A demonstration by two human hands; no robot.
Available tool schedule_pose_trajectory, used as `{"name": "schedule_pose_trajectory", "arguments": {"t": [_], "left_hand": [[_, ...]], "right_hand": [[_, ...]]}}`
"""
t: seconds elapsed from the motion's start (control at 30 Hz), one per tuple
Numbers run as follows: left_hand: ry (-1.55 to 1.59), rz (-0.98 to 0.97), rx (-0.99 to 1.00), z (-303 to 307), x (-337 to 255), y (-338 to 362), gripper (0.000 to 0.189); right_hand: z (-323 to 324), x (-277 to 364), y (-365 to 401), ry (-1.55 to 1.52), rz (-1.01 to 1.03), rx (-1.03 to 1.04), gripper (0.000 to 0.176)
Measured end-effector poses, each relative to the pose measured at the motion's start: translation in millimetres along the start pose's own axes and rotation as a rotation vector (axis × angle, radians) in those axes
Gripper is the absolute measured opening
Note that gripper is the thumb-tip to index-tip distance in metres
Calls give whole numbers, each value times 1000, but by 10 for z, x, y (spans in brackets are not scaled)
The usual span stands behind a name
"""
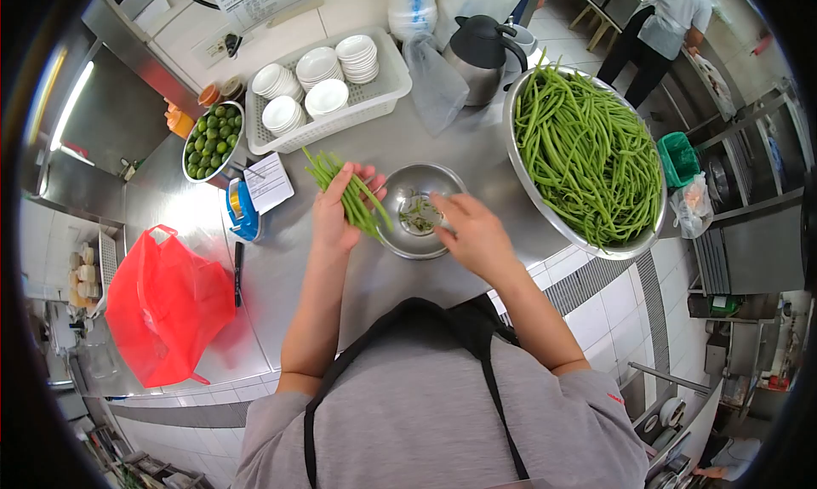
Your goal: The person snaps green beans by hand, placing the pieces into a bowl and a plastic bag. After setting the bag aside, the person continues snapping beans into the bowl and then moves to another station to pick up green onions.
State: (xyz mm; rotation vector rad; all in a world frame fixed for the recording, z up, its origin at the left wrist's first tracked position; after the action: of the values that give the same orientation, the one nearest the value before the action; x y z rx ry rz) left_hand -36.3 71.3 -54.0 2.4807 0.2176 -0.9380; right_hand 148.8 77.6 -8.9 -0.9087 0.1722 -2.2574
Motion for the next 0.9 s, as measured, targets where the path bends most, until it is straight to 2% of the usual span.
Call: {"name": "schedule_pose_trajectory", "arguments": {"t": [0.07,0.1,0.13,0.17,0.23,0.33,0.4,0.43,0.5,0.53,0.57,0.63,0.73,0.77,0.83,0.9], "left_hand": [[-19,15,34,63,13,0,15],[-47,30,61,92,37,-5,14],[-50,21,78,92,51,-22,13],[-45,26,87,112,72,-48,13],[-9,41,239,46,128,-55,13],[-62,80,298,-117,211,45,15],[-112,68,319,-244,244,134,14],[-170,58,331,-304,254,172,13],[-229,27,375,-415,246,229,12],[-297,6,423,-478,233,267,11],[-299,0,419,-517,209,285,11],[-494,-119,462,-650,108,335,11],[-527,-189,516,-838,-55,445,12],[-524,-205,517,-859,-112,457,12],[-603,-208,531,-868,-152,494,12],[-609,-229,532,-825,-171,491,13]], "right_hand": [[501,-85,42,104,-27,-256,19],[777,-146,46,188,-82,-291,18],[1045,-212,86,238,-224,-304,18],[1265,-294,135,337,-267,-320,17],[1476,-484,256,454,-362,-213,16],[1468,-707,342,490,-362,-158,14],[1505,-739,329,305,-346,-242,10],[1541,-705,303,307,-337,-241,10],[1829,-567,317,177,-331,-526,8],[1918,-500,287,119,-287,-584,9],[1980,-441,252,49,-287,-598,10],[2029,-496,174,-157,-319,-586,11],[2078,-468,15,-225,-362,-657,12],[2103,-476,-34,-227,-347,-660,12],[2177,-500,-83,38,-406,-630,14],[2215,-468,-119,105,-431,-598,14]]}}
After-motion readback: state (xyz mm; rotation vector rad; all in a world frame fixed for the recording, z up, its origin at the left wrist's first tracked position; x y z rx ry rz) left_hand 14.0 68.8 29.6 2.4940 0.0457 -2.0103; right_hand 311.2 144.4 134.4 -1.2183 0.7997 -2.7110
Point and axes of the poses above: each hand's wrist, its own y-axis away from the middle knuckle, its own z-axis out of the back of the hand, x = y × z, the point moved 7 cm from there along -y, towards the middle knuckle, and after that the axes turned 1 degree about x, right-handed, at the moved point
